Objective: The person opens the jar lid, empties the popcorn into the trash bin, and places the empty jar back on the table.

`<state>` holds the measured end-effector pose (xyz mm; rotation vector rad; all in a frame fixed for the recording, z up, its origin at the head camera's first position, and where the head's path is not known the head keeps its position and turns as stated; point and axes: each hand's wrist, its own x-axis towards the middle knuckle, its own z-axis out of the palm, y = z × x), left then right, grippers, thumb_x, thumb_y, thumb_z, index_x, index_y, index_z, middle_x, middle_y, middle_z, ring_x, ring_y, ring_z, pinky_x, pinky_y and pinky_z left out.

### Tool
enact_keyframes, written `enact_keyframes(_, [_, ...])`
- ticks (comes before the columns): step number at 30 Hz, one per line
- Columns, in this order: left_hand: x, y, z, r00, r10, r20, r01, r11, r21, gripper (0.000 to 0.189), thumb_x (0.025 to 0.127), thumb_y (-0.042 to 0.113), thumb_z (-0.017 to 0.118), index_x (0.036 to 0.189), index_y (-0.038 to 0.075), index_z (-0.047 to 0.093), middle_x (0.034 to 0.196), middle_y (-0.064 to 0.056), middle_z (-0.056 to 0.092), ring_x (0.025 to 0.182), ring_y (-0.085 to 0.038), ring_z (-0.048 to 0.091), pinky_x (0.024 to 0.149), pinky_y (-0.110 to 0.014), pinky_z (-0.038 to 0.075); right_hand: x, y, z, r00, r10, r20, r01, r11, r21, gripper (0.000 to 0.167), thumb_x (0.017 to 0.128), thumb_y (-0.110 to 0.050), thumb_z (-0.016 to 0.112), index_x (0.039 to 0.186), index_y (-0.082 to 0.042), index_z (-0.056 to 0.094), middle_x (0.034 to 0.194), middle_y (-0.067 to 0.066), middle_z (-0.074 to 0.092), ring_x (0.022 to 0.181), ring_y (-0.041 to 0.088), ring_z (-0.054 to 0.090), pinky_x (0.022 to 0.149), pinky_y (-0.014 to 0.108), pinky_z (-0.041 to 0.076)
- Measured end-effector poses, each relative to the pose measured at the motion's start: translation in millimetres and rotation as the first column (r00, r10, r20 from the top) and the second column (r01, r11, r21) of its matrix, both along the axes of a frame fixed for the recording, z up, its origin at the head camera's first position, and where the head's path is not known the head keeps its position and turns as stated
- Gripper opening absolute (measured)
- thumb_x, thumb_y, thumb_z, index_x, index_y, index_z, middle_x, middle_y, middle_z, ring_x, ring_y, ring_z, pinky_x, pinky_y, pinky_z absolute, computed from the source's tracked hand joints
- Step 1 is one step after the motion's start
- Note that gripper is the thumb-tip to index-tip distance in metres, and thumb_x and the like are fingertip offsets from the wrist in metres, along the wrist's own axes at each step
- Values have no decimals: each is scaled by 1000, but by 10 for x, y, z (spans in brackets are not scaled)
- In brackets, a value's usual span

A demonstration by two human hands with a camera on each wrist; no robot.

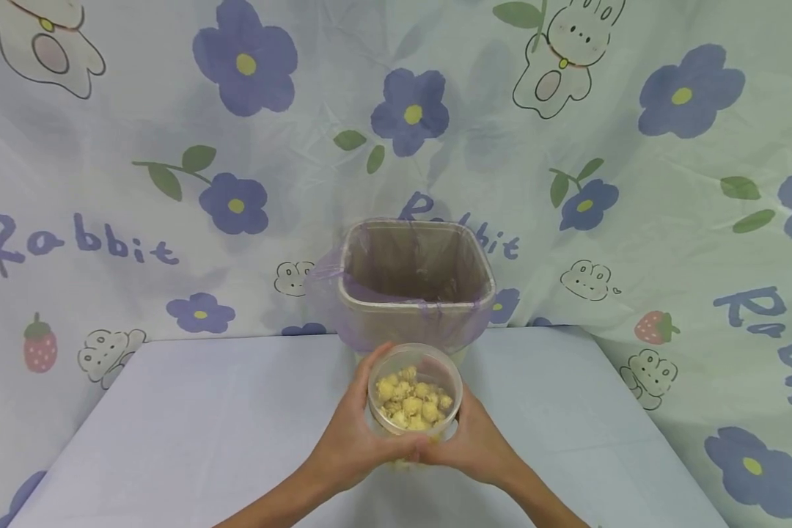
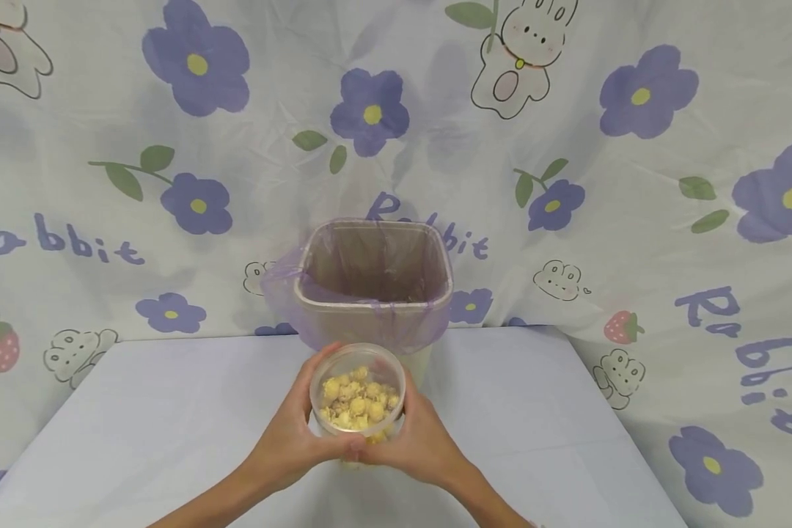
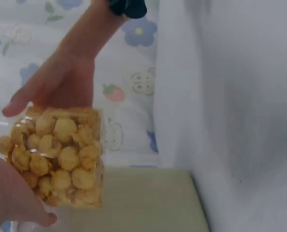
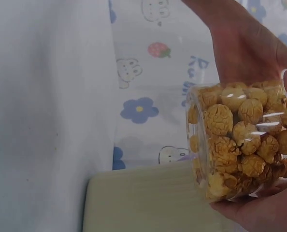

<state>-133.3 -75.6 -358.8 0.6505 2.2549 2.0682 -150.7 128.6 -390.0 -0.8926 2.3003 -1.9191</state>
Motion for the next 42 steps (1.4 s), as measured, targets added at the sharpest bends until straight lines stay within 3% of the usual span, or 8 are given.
enact_keyframes(4, [-9, -25, 10, 1000, -28, 2, 28, 999, -37, 119, 68, 21, 94, 159, 16, 17, 156, -2, 34, 140, -29, 34, 110, -63, 21, 6, 14, 1, 1000, 4, 26, -4, 1000, -3, 97, 75, -16, 88, 154, -19, 32, 147, 6, 45, 130, 30, 45, 104, 40, 42])
enact_keyframes(8, [-102, -167, 49, 982, -186, -18, 185, 981, -65, 122, 73, 29, 91, 161, 16, 9, 162, -1, 25, 148, -28, 19, 111, -68, 11, 11, 47, 17, 996, 68, 64, -66, 997, -36, 99, 72, -14, 89, 153, -22, 33, 146, 5, 46, 130, 30, 46, 105, 37, 41])
enact_keyframes(14, [-299, -360, 73, 867, -498, 14, 497, 865, -71, 115, 75, 40, 88, 161, 24, 13, 161, 1, 27, 146, -24, 25, 113, -58, 17, 10, 77, 22, 960, 270, 70, -263, 960, -94, 101, 72, -9, 88, 154, -17, 31, 145, 12, 46, 129, 33, 46, 107, 37, 40])
enact_keyframes(17, [-313, -365, 62, 847, -531, 27, 531, 845, -69, 111, 76, 37, 89, 160, 23, 18, 156, -1, 34, 139, -27, 35, 111, -53, 26, 19, 77, 18, 941, 329, 76, -321, 942, -104, 100, 73, -10, 88, 154, -14, 30, 145, 14, 45, 129, 33, 47, 108, 38, 39])
enact_keyframes(25, [-191, -264, 14, 932, -363, -12, 363, 931, -48, 107, 72, 14, 91, 157, 17, 27, 145, -4, 47, 130, -32, 43, 107, -59, 27, 2, 84, 5, 963, 271, 2, -270, 961, -67, 103, 68, -4, 88, 154, -13, 31, 143, 13, 48, 128, 32, 48, 108, 38, 39])
enact_keyframes(31, [-62, -99, -43, 987, -158, -18, 157, 987, -9, 110, 70, 12, 92, 157, 14, 25, 143, -5, 48, 128, -30, 45, 106, -56, 31, -16, 78, -10, 986, 170, -1, -169, 985, -38, 99, 70, -7, 90, 152, -19, 35, 141, 7, 50, 126, 31, 49, 106, 40, 41])
enact_keyframes(36, [24, 3, -46, 1000, -7, 9, 8, 1000, -30, 115, 68, 19, 93, 158, 15, 23, 146, -2, 46, 129, -26, 46, 106, -57, 31, -7, 65, -17, 997, 77, -2, -77, 997, -3, 98, 70, -11, 89, 152, -23, 36, 141, 3, 50, 127, 28, 49, 104, 39, 42])
enact_keyframes(42, [5, -62, -3, 998, -52, 35, 55, 995, -89, 123, 69, 23, 94, 161, 17, 12, 158, -3, 31, 142, -31, 31, 109, -66, 20, -9, 67, -14, 995, 99, 16, -99, 995, -33, 98, 72, -9, 89, 153, -20, 34, 143, 6, 48, 129, 30, 47, 105, 38, 41])
